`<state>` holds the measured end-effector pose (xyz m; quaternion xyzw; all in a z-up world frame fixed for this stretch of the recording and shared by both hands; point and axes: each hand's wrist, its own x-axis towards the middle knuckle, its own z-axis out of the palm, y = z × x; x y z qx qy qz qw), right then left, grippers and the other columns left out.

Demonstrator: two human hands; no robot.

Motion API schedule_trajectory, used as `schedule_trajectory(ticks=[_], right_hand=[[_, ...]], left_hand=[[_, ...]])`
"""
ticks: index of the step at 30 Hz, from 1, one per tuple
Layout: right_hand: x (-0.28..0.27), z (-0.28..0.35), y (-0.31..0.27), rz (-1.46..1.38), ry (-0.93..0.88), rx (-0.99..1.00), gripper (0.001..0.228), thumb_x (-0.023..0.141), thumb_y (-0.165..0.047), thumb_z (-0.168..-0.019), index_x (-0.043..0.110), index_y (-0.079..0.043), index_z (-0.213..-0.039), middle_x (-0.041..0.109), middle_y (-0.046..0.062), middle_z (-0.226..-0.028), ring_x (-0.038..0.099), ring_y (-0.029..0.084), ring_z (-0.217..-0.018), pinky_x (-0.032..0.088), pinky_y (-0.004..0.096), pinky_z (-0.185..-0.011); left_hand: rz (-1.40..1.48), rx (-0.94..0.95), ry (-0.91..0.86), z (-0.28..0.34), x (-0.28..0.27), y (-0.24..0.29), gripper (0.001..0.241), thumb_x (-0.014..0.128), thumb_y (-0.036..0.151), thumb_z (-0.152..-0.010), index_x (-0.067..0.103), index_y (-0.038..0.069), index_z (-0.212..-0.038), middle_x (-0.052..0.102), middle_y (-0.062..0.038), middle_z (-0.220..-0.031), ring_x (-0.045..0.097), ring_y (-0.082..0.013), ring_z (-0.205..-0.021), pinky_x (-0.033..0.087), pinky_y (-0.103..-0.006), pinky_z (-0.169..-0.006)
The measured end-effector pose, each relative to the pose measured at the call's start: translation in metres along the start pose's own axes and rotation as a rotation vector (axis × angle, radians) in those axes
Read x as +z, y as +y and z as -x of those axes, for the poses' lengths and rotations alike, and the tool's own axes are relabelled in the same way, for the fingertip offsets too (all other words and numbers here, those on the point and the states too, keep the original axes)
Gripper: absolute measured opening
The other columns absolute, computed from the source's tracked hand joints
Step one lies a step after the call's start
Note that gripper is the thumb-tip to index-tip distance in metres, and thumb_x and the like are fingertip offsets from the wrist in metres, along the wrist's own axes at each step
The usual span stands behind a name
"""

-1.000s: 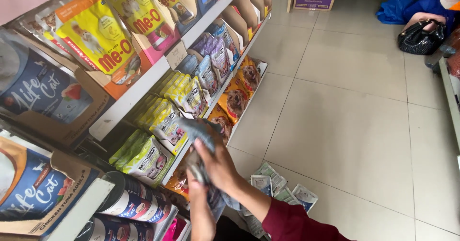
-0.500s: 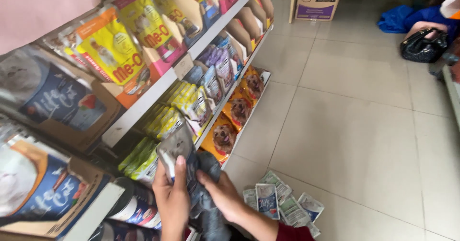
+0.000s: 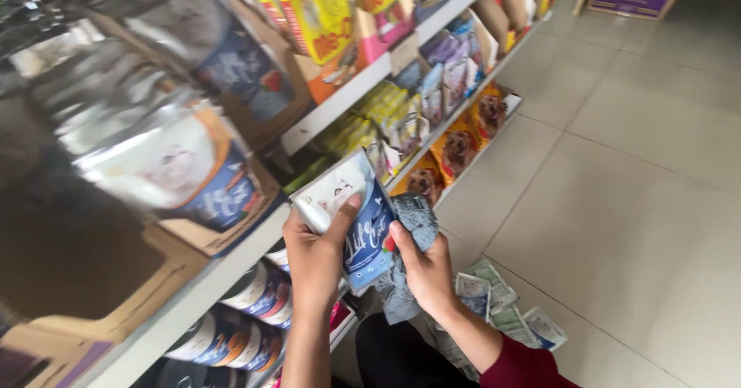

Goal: Wiping pet food pouches with a cloth and stacking them on the floor while organizing shelves.

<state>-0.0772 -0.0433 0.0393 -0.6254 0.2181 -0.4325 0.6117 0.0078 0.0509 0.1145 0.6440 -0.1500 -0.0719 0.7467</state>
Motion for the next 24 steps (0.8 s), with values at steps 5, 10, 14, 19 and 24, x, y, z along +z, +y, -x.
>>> schedule_trajectory(ticks=[5,10,14,19,24], right_hand=[[0.025,0.002,-0.070,-0.017,-0.291,-0.250,0.021,0.067,-0.016,-0.094,0.072,-0.004,-0.077,0.073,0.005,-0.064,0.064,0.011,-0.049,0.055,0.025,-0.049],[0.062,0.011,-0.164,0.048,-0.561,-0.565,0.008,0.067,-0.006,-0.091,0.073,-0.001,-0.089,0.076,0.001,-0.073,0.060,0.008,-0.050,0.046,0.021,-0.046],[0.098,0.014,-0.209,0.086,-0.579,-0.778,0.005,0.069,-0.003,-0.091,0.070,0.000,-0.088,0.069,0.003,-0.069,0.060,0.011,-0.050,0.044,0.023,-0.044],[0.145,0.011,-0.228,0.124,-0.537,-0.870,0.014,0.071,-0.003,-0.092,0.066,0.006,-0.101,0.075,0.011,-0.081,0.069,0.018,-0.060,0.052,0.028,-0.051],[0.183,-0.007,-0.232,0.158,-0.613,-0.982,0.058,0.075,-0.001,-0.095,0.029,0.000,-0.132,0.069,0.019,-0.097,0.073,0.025,-0.077,0.060,0.039,-0.066]], left_hand=[[-0.066,0.124,-0.014,0.019,-0.049,0.096,0.020,0.085,0.005,-0.079,0.078,-0.004,-0.094,0.077,-0.011,-0.075,0.063,-0.0129,-0.058,0.052,-0.0257,-0.053],[-0.299,0.384,-0.034,0.029,-0.118,0.183,0.017,0.080,0.002,-0.084,0.075,-0.006,-0.098,0.078,-0.010,-0.081,0.065,-0.0109,-0.057,0.052,-0.0201,-0.051],[-0.342,0.439,0.091,0.023,-0.168,0.228,0.025,0.078,0.007,-0.090,0.071,-0.005,-0.110,0.075,-0.010,-0.090,0.067,-0.0127,-0.065,0.054,-0.0203,-0.058],[-0.332,0.478,0.111,-0.021,-0.221,0.230,0.014,0.078,0.004,-0.096,0.069,-0.003,-0.088,0.076,-0.012,-0.089,0.073,-0.0159,-0.067,0.057,-0.0211,-0.055],[-0.280,0.410,0.199,-0.060,-0.233,0.226,0.037,0.084,0.023,-0.084,0.071,-0.003,-0.106,0.076,-0.007,-0.085,0.069,-0.0106,-0.065,0.056,-0.0192,-0.059]])
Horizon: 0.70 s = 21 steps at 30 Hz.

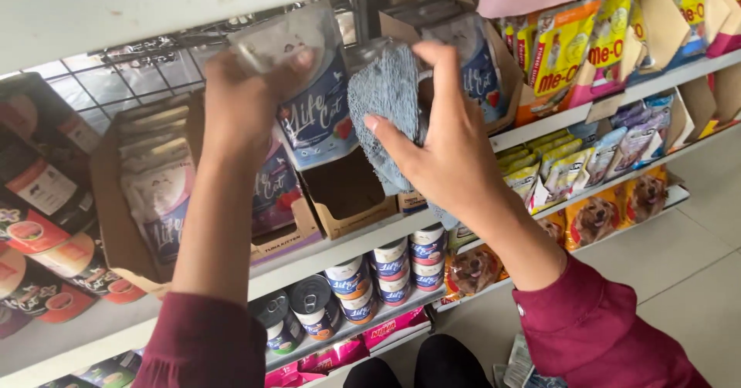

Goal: Wiping pet food pouches with a cloth and stacking them on the floor while organizing shelves.

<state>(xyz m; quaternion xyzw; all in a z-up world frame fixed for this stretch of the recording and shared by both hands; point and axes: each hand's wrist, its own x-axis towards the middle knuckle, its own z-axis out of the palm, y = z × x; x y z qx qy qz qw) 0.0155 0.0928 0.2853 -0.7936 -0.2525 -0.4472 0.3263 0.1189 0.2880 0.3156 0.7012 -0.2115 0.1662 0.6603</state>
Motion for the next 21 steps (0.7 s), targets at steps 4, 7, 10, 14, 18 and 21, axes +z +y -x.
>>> schedule_trajectory(ticks=[4,7,10,14,18,21], right_hand=[[0.002,-0.013,0.014,0.052,-0.029,-0.024,0.087,0.077,-0.005,-0.096,0.015,-0.008,-0.157,0.047,0.038,-0.158,0.072,0.049,-0.124,0.059,0.054,-0.102],[-0.006,-0.023,0.010,0.028,-0.057,-0.074,0.081,0.077,-0.003,-0.096,0.023,-0.002,-0.155,0.042,0.031,-0.162,0.062,0.049,-0.141,0.051,0.055,-0.121],[-0.015,-0.027,-0.003,0.019,-0.085,0.017,0.060,0.073,-0.003,-0.091,0.042,-0.001,-0.142,0.065,0.022,-0.140,0.074,0.036,-0.115,0.056,0.043,-0.098],[-0.018,-0.030,0.001,0.035,-0.133,0.050,0.049,0.075,-0.004,-0.090,0.052,-0.001,-0.134,0.069,0.007,-0.079,0.053,0.013,-0.050,0.042,0.030,-0.047],[-0.013,-0.032,0.005,0.038,-0.153,0.023,0.048,0.075,-0.004,-0.088,0.053,0.001,-0.130,0.076,0.016,-0.106,0.068,0.018,-0.058,0.052,0.031,-0.050],[-0.008,-0.031,0.000,0.026,-0.156,0.066,0.047,0.074,-0.005,-0.088,0.054,-0.002,-0.130,0.072,0.009,-0.085,0.061,0.016,-0.056,0.048,0.033,-0.051]], left_hand=[[0.063,0.108,-0.064,-0.027,0.001,-0.008,0.018,0.081,0.014,-0.089,0.076,-0.003,-0.094,0.078,-0.009,-0.087,0.072,-0.0127,-0.073,0.060,-0.0223,-0.074],[-0.075,0.149,-0.014,-0.049,0.004,-0.020,0.032,0.079,0.007,-0.087,0.069,-0.004,-0.116,0.079,-0.011,-0.103,0.078,-0.0159,-0.085,0.066,-0.0217,-0.076],[-0.240,0.250,-0.146,-0.072,-0.001,-0.045,0.025,0.085,0.005,-0.083,0.073,-0.006,-0.101,0.080,-0.011,-0.095,0.078,-0.0153,-0.079,0.062,-0.0232,-0.070],[-0.904,0.326,-0.206,-0.088,-0.005,-0.073,0.013,0.072,0.007,-0.077,0.078,0.013,-0.087,0.073,-0.006,-0.081,0.066,-0.0266,-0.075,0.049,-0.0444,-0.078],[-1.372,0.592,-0.135,-0.102,0.002,-0.091,0.009,0.072,0.023,-0.080,0.071,0.021,-0.072,0.074,-0.005,-0.082,0.070,-0.0358,-0.076,0.049,-0.0533,-0.088],[-1.464,0.397,-0.335,-0.104,0.019,-0.070,0.039,0.092,0.041,-0.065,0.074,0.024,-0.094,0.077,-0.002,-0.095,0.073,-0.0258,-0.084,0.055,-0.0447,-0.076]])
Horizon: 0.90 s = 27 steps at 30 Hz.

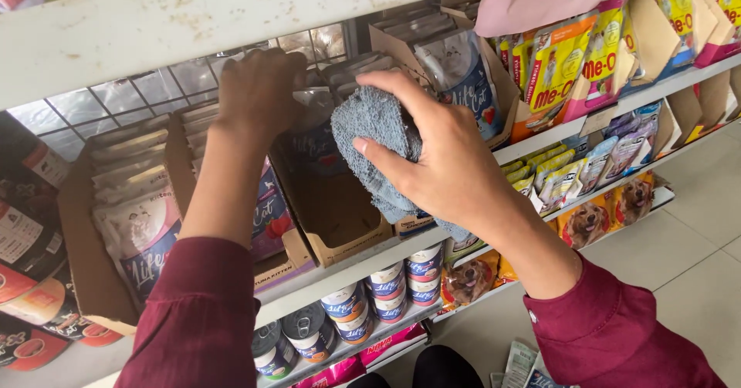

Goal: Wiping pet food pouches with a cloth and stacking them on the floor while organizing shelves.

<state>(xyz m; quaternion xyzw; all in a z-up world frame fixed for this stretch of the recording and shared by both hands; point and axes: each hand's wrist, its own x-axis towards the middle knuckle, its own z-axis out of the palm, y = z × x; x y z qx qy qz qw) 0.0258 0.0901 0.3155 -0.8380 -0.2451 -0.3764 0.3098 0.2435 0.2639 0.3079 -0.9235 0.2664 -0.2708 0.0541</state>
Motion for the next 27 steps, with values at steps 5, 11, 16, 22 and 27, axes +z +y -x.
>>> schedule_trajectory(ticks=[5,11,16,22,27], right_hand=[[0.007,-0.005,0.003,0.032,0.014,-0.030,0.045,0.075,-0.002,-0.088,0.055,-0.001,-0.128,0.073,0.008,-0.079,0.062,0.015,-0.051,0.045,0.031,-0.044],[0.021,-0.036,0.011,0.221,0.100,-0.164,0.044,0.075,0.003,-0.083,0.059,-0.001,-0.124,0.078,0.018,-0.096,0.074,0.027,-0.065,0.057,0.037,-0.049],[0.050,-0.061,0.024,0.301,0.038,-0.167,0.033,0.074,0.003,-0.081,0.069,0.005,-0.114,0.076,0.017,-0.078,0.069,0.022,-0.049,0.051,0.029,-0.034],[0.067,-0.073,0.033,0.296,-0.056,-0.046,0.015,0.071,0.000,-0.085,0.067,0.002,-0.099,0.075,0.012,-0.072,0.064,0.019,-0.041,0.049,0.030,-0.032],[0.065,-0.076,0.031,0.243,-0.207,0.216,0.036,0.066,-0.017,-0.095,0.067,-0.001,-0.126,0.074,0.024,-0.095,0.074,0.044,-0.088,0.058,0.059,-0.075]], left_hand=[[-0.049,0.019,0.078,-0.006,0.030,-0.008,0.021,0.079,0.020,-0.077,0.070,0.014,-0.095,0.075,-0.012,-0.089,0.074,-0.0336,-0.073,0.058,-0.0454,-0.062],[-0.130,-0.046,0.030,-0.005,0.022,0.000,0.017,0.068,0.026,-0.075,0.078,0.014,-0.082,0.076,-0.014,-0.080,0.073,-0.0310,-0.062,0.057,-0.0412,-0.054],[-0.024,-0.115,-0.089,-0.002,0.011,0.001,0.018,0.071,0.027,-0.081,0.078,0.012,-0.088,0.078,-0.015,-0.090,0.077,-0.0319,-0.077,0.060,-0.0432,-0.067],[0.025,-0.088,0.015,-0.013,0.027,-0.008,0.015,0.068,0.021,-0.085,0.078,0.010,-0.088,0.077,-0.016,-0.091,0.075,-0.0353,-0.077,0.059,-0.0457,-0.066],[-0.022,-0.125,-0.028,-0.019,0.031,-0.002,0.021,0.069,0.009,-0.079,0.080,0.010,-0.097,0.078,-0.013,-0.084,0.077,-0.0407,-0.087,0.059,-0.0515,-0.073]])
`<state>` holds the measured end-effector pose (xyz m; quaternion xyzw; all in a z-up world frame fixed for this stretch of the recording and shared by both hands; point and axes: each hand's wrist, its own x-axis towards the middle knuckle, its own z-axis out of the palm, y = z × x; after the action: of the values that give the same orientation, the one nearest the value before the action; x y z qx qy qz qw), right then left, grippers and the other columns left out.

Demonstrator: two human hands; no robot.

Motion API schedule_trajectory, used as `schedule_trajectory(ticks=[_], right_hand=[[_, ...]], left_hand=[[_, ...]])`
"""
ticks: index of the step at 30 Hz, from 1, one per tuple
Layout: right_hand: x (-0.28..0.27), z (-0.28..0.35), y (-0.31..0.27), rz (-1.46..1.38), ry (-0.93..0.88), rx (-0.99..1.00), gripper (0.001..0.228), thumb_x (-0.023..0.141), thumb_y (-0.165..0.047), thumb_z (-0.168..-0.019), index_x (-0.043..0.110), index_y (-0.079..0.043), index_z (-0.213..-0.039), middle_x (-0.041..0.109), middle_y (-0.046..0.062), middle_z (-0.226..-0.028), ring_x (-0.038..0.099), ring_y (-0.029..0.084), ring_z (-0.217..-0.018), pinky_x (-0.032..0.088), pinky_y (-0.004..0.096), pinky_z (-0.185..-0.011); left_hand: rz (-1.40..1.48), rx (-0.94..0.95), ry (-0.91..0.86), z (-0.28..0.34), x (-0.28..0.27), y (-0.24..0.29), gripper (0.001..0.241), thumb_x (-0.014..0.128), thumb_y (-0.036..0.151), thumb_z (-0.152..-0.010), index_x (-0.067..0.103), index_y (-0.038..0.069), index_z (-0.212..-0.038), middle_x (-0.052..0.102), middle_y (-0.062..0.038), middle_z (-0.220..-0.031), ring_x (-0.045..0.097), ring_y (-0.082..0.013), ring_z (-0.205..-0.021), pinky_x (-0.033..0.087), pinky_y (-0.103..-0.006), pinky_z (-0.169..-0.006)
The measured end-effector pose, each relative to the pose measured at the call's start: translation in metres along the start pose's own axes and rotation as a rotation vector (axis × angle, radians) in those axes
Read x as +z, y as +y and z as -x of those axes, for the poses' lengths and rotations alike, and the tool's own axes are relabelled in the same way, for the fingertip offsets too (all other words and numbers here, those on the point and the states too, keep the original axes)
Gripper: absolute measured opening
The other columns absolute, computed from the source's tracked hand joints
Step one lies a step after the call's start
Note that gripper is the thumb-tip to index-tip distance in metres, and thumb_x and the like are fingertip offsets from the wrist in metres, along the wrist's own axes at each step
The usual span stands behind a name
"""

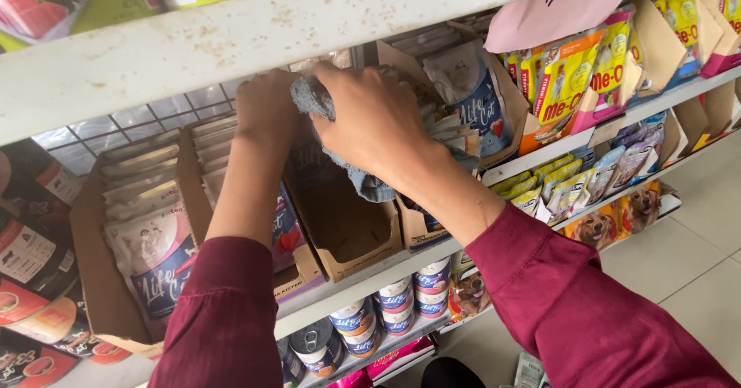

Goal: Wiping pet food pouches with a cloth and stacking them on the floor while organizing shelves.

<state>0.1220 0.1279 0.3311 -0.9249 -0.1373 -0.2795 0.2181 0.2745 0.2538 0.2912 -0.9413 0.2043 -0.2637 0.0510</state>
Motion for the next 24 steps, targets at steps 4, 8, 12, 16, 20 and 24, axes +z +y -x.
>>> schedule_trajectory(ticks=[4,8,12,16,20,24], right_hand=[[0.011,-0.003,0.004,-0.007,0.006,0.017,0.032,0.066,-0.016,-0.095,0.068,0.000,-0.123,0.073,0.024,-0.097,0.074,0.044,-0.091,0.058,0.062,-0.078],[0.018,-0.004,0.011,-0.026,0.029,0.056,0.035,0.066,-0.022,-0.087,0.068,-0.009,-0.120,0.075,0.022,-0.098,0.074,0.047,-0.095,0.059,0.065,-0.076],[-0.008,0.023,0.006,0.008,0.354,-0.153,0.024,0.072,-0.009,-0.079,0.063,-0.004,-0.101,0.076,0.011,-0.074,0.068,0.025,-0.046,0.051,0.036,-0.038],[-0.036,0.063,0.012,-0.036,0.437,-0.075,0.038,0.072,-0.012,-0.077,0.061,-0.006,-0.113,0.078,0.015,-0.087,0.074,0.036,-0.064,0.054,0.045,-0.049],[-0.074,0.113,0.043,-0.123,0.515,-0.142,0.033,0.072,-0.005,-0.085,0.054,-0.009,-0.113,0.079,0.009,-0.090,0.072,0.020,-0.063,0.054,0.033,-0.052],[-0.102,0.162,0.089,-0.129,0.496,-0.117,0.041,0.075,-0.015,-0.093,0.052,-0.011,-0.127,0.082,0.010,-0.107,0.080,0.015,-0.074,0.064,0.023,-0.059]], left_hand=[[0.060,0.022,0.015,0.005,-0.004,-0.004,0.031,0.070,0.006,-0.075,0.079,0.010,-0.105,0.078,-0.014,-0.090,0.076,-0.0439,-0.088,0.060,-0.0553,-0.073],[0.262,0.048,0.090,0.020,-0.027,0.010,0.045,0.078,0.012,-0.078,0.073,0.011,-0.123,0.076,-0.017,-0.107,0.072,-0.0460,-0.101,0.059,-0.0606,-0.083],[0.644,0.107,0.189,0.044,-0.038,0.010,0.030,0.074,0.009,-0.079,0.071,-0.005,-0.105,0.072,-0.026,-0.104,0.069,-0.0426,-0.093,0.053,-0.0500,-0.083],[0.806,0.335,0.216,0.058,-0.054,0.043,0.016,0.063,0.003,-0.091,0.069,-0.010,-0.097,0.073,-0.023,-0.091,0.064,-0.0300,-0.070,0.047,-0.0439,-0.061],[0.621,0.460,0.317,0.062,-0.054,0.106,0.009,0.068,-0.006,-0.088,0.068,-0.010,-0.096,0.070,-0.024,-0.089,0.055,-0.0346,-0.060,0.046,-0.0462,-0.059],[0.991,0.455,0.266,0.095,-0.095,0.191,0.032,0.056,-0.023,-0.085,0.068,-0.019,-0.115,0.070,-0.025,-0.102,0.062,-0.0271,-0.082,0.048,-0.0380,-0.063]])
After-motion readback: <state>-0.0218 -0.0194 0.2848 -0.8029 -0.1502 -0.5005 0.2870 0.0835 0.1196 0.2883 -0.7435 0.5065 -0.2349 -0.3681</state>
